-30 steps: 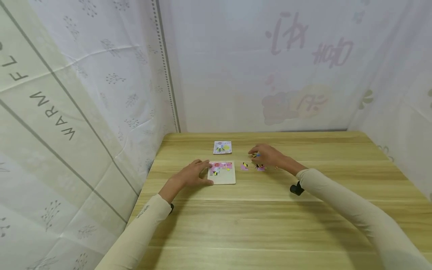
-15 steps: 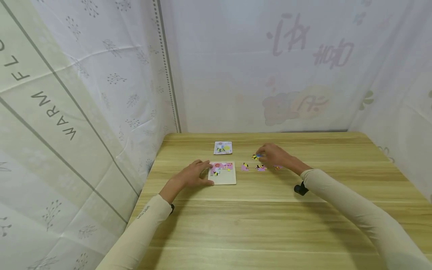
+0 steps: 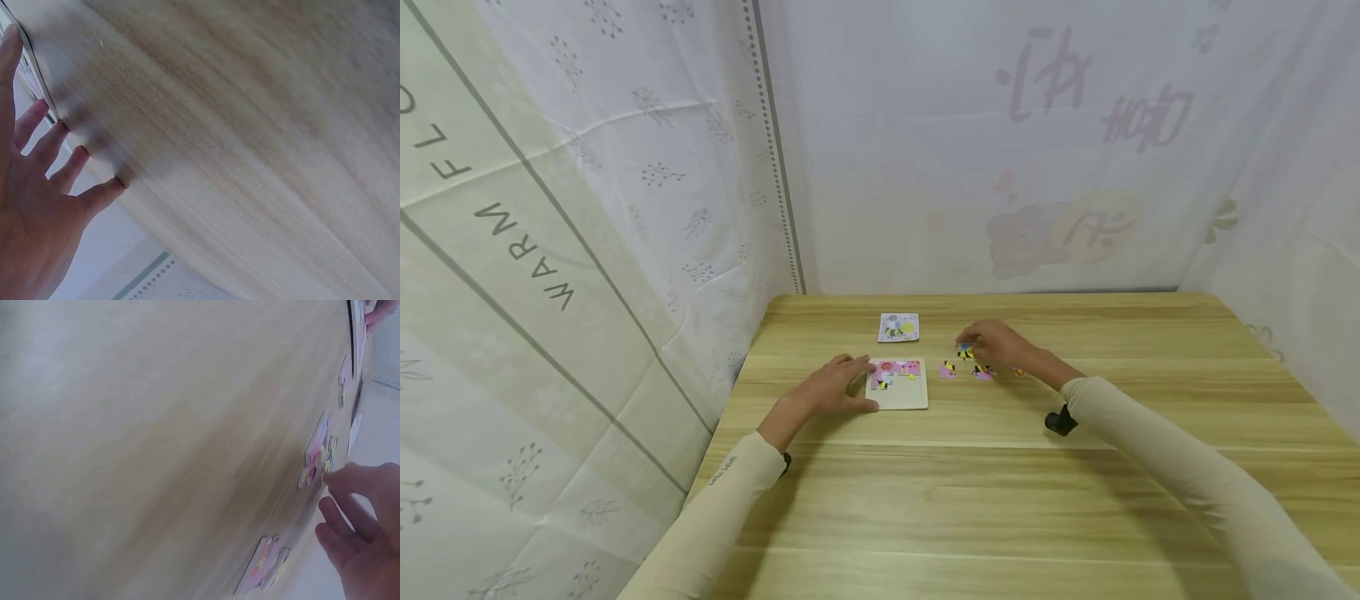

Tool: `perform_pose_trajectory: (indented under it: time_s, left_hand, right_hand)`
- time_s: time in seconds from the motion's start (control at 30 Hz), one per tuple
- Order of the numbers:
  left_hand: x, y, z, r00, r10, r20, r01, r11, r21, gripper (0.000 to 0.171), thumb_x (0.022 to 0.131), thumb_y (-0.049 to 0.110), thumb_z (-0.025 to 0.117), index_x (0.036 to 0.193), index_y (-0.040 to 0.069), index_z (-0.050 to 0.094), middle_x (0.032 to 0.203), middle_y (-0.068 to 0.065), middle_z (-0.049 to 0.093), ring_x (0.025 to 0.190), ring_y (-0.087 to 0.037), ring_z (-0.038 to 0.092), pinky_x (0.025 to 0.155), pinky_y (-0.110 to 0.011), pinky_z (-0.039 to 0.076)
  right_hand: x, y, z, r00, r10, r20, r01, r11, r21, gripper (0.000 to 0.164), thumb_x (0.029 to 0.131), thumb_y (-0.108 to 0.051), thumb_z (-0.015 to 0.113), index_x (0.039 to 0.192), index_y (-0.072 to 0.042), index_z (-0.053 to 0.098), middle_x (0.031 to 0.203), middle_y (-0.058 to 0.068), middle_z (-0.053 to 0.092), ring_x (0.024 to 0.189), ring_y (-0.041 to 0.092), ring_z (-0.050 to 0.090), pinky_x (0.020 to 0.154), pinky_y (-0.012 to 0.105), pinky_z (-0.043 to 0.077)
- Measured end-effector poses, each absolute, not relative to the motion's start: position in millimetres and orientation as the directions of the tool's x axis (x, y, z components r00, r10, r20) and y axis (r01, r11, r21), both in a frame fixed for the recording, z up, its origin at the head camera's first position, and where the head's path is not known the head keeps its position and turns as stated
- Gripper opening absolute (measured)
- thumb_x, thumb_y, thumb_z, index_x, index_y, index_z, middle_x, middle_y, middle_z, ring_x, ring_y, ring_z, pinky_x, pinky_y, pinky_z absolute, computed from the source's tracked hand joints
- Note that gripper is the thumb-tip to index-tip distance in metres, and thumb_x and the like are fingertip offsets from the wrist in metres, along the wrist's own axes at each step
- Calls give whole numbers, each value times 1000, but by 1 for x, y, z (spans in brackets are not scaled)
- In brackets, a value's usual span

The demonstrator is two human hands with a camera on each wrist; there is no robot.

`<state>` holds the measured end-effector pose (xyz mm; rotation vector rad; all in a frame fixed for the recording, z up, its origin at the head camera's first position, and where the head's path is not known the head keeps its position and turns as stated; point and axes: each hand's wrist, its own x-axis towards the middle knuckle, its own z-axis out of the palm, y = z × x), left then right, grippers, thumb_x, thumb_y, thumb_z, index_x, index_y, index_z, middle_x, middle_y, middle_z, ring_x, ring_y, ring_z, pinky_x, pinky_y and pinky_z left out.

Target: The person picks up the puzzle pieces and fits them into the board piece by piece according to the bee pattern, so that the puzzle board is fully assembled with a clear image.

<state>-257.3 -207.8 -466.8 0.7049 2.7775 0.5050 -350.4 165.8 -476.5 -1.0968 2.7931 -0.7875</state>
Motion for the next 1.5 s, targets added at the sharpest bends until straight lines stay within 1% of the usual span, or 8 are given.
perform_pose_trajectory:
  time_s: [0.13,0.27,0.37,0.57,0.83,1.0,1.33,1.5]
  left_hand:
    - [-256,-208,-465,-856,497,-138,418,826,378,81,92,59,72,157,19,46,170,-7,29,154,-33,27,121,-57,30]
    - [-255,-209,-464,-856,502,-120,427,820,382,81,92,57,74,156,16,47,169,-10,31,153,-35,29,120,-57,31]
    - [-255,-209,-463,-853,509,-114,434,814,386,81,92,57,74,156,15,48,168,-10,32,152,-36,30,120,-57,31]
    - [-256,-208,-465,-849,515,-121,437,812,386,80,92,58,73,156,16,48,168,-10,32,153,-35,30,121,-57,31]
    - [-256,-207,-466,-849,515,-120,438,811,388,80,92,57,74,156,16,48,168,-10,32,153,-37,29,121,-57,31]
    - [-256,-207,-466,-848,516,-120,439,811,387,80,93,56,74,156,15,48,168,-10,32,153,-37,28,121,-57,30]
    - [-256,-207,-465,-847,518,-120,443,813,377,81,92,58,72,156,16,47,169,-9,31,152,-35,30,121,-56,31]
    - [-257,-207,-466,-846,521,-116,448,812,375,81,93,58,72,156,15,47,169,-10,31,152,-36,30,121,-57,31]
  right_hand:
    - [-346,169,-474,-777,-619,115,-591,654,-472,27,99,-3,67,125,3,71,119,16,71,109,32,69,92,45,58]
    - [-343,170,-471,-781,-617,95,-585,671,-455,32,98,-12,73,127,1,71,116,12,71,101,26,67,85,44,58]
    - [-344,169,-470,-762,-640,102,-610,656,-445,32,98,-11,73,127,1,71,117,13,72,102,27,66,84,44,58]
    - [-346,160,-471,-713,-693,109,-657,606,-449,27,98,-7,72,124,2,74,119,16,72,109,32,67,90,46,58]
    - [-345,149,-475,-680,-725,111,-698,592,-404,26,97,-10,74,121,-2,76,116,12,74,106,28,67,88,42,59]
    - [-343,143,-476,-642,-753,147,-741,559,-372,25,97,-13,75,120,-3,77,115,14,73,105,30,68,86,43,59]
    - [-335,129,-466,-609,-759,230,-767,490,-414,24,93,-4,77,117,0,77,114,18,71,106,35,67,89,50,57]
    - [-330,121,-463,-613,-761,211,-759,494,-425,23,95,-5,76,117,-1,77,113,17,71,106,35,67,89,49,57]
